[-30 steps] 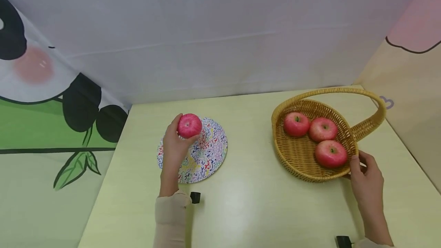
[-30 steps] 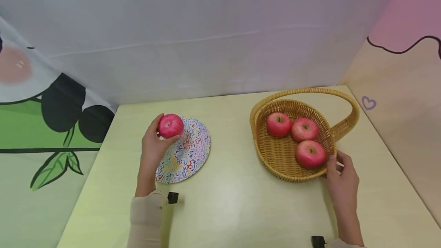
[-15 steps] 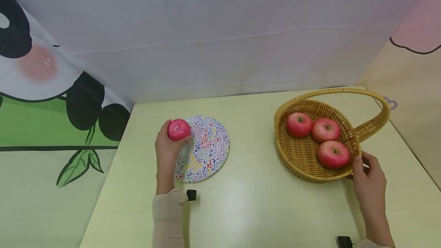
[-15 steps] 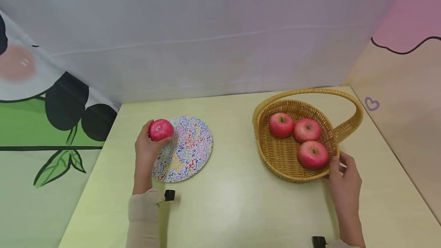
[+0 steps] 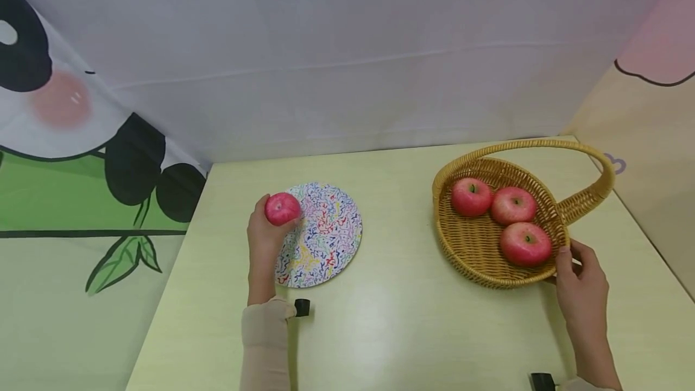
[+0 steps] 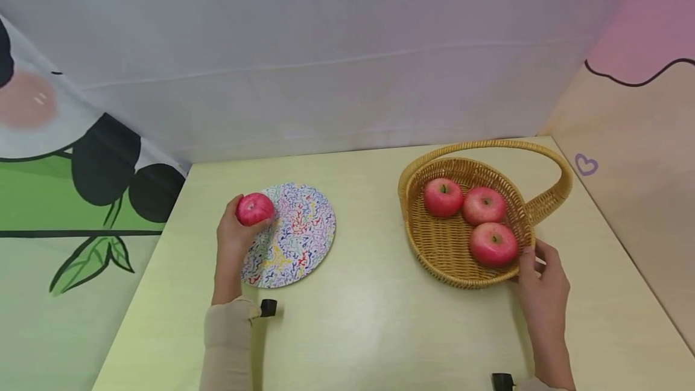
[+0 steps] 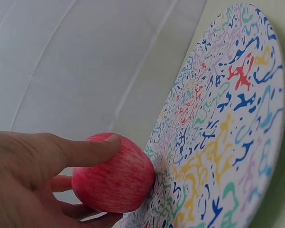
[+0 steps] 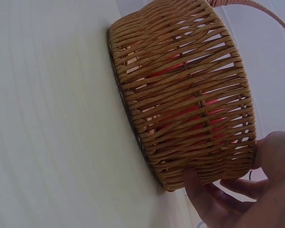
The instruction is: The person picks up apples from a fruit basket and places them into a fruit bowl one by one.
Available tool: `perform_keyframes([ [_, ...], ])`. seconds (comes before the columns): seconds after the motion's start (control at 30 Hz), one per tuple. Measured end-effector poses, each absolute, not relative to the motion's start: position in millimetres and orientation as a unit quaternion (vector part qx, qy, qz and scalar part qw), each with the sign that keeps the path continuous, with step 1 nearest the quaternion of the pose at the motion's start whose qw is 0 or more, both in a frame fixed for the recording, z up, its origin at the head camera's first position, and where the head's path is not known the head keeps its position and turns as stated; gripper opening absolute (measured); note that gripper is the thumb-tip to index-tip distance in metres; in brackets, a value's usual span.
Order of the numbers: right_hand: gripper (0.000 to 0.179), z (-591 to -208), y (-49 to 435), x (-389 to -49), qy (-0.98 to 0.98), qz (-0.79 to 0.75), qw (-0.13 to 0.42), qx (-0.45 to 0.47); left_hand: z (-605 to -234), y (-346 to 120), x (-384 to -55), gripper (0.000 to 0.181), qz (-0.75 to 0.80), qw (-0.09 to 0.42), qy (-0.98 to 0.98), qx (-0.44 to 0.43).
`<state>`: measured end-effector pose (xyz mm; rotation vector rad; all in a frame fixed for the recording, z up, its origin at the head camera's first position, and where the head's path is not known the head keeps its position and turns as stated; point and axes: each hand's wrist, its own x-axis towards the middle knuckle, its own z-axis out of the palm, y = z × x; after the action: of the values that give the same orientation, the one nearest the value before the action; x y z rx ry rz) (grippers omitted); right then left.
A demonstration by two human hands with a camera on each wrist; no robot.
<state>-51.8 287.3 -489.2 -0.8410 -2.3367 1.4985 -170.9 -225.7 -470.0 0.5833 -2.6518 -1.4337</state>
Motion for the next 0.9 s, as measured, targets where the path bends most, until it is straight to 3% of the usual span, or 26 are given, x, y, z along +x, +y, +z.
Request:
perform_keyframes([
  [0.9,0.052,-488.3,288.4,-52.4,-0.804,0.506,0.115,-0.290,-468.6,-229.9,-169.1,0.102,-0.472,-0.006,-0.861,0.190],
])
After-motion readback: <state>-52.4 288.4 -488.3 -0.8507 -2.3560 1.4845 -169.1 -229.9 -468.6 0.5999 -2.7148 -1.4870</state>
